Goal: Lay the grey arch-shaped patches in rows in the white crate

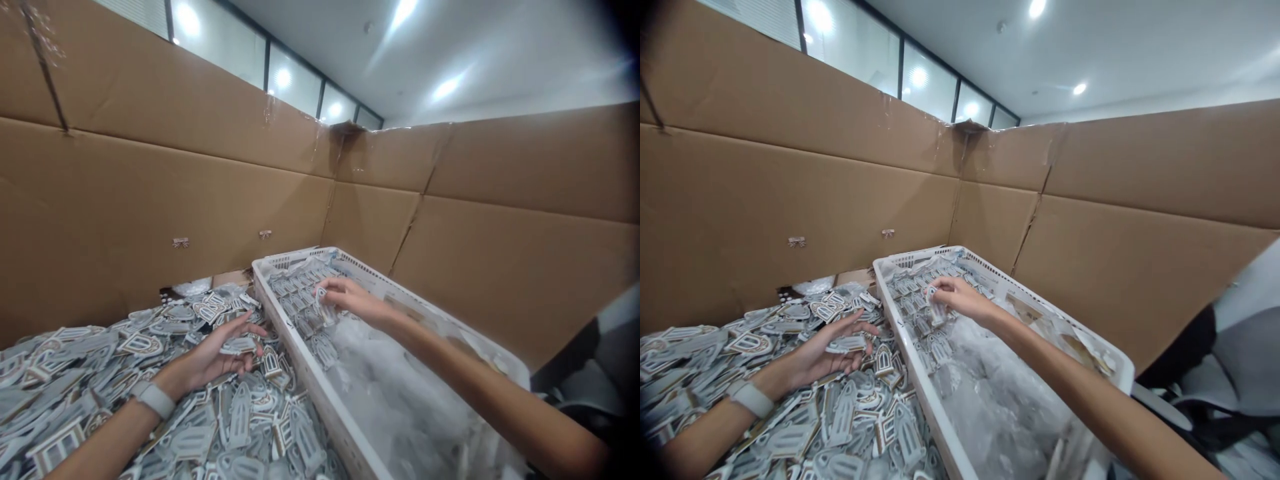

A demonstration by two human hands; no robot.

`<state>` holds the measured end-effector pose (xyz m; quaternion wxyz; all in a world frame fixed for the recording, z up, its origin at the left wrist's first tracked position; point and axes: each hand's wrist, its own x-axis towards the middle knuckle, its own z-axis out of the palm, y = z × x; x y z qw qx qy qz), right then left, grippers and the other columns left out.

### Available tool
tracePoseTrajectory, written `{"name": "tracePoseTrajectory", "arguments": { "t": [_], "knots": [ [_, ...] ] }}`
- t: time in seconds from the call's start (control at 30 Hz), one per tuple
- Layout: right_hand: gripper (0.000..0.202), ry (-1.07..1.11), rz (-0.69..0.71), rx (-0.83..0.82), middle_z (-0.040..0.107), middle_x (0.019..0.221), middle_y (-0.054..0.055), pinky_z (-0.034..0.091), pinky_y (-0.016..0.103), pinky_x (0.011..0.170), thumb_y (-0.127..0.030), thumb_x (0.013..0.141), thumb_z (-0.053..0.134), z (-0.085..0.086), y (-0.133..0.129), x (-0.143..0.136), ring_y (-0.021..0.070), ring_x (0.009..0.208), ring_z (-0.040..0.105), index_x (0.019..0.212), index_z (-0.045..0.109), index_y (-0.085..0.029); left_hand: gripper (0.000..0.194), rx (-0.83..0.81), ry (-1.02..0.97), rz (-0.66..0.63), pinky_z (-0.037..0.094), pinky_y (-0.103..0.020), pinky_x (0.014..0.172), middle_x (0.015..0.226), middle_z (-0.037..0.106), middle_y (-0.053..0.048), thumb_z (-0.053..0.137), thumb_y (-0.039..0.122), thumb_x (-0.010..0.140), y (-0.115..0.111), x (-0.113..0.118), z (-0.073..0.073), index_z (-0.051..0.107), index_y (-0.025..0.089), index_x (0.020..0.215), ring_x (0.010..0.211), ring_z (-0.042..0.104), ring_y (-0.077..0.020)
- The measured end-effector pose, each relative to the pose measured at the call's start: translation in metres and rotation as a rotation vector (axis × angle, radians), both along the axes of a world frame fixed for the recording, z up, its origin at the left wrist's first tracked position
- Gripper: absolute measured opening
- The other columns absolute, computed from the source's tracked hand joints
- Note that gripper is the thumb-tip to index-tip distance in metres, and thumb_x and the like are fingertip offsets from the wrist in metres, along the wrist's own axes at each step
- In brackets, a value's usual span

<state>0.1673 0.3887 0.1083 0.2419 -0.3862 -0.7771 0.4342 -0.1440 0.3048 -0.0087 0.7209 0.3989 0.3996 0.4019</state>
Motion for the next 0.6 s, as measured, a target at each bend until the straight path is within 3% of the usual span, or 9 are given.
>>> {"name": "tracePoseTrajectory", "arguments": {
  "t": [0.17, 0.33, 0.6],
  "knots": [
    [0.042, -0.4, 0.042, -0.045, 0.068, 0.077, 0.0, 0.045, 0.025, 0.06, -0.032, 0.083, 0.074, -0.04, 0.031, 0.037, 0.0138, 0.063, 0.06, 0.12, 0.071, -0.012, 0.06, -0.004, 0.009, -0.01, 0.053, -0.027, 0.06, 0.096, 0.074, -0.011, 0.062, 0.072, 0.095, -0.001, 0.001, 0.002, 0.07, 0.016, 0.116, 0.067, 0.066, -0.0175],
    [0.045, -0.386, 0.045, -0.131, 0.067, 0.067, -0.002, 0.047, 0.025, 0.058, -0.035, 0.08, 0.079, -0.067, 0.045, 0.049, 0.0144, 0.06, 0.061, 0.115, 0.069, -0.01, 0.061, 0.006, 0.032, -0.012, 0.049, -0.026, 0.057, 0.094, 0.074, -0.011, 0.06, 0.072, 0.096, 0.0, 0.001, 0.002, 0.072, 0.015, 0.116, 0.066, 0.064, -0.0169],
    [0.043, -0.327, 0.062, -0.174, 0.071, 0.081, 0.002, 0.055, 0.027, 0.063, -0.037, 0.08, 0.082, -0.08, 0.048, 0.047, 0.0146, 0.067, 0.065, 0.113, 0.074, -0.011, 0.059, 0.007, 0.058, -0.013, 0.046, -0.027, 0.055, 0.094, 0.074, -0.011, 0.06, 0.071, 0.095, 0.001, 0.001, 0.001, 0.072, 0.017, 0.114, 0.064, 0.063, -0.0181]
  ]
}}
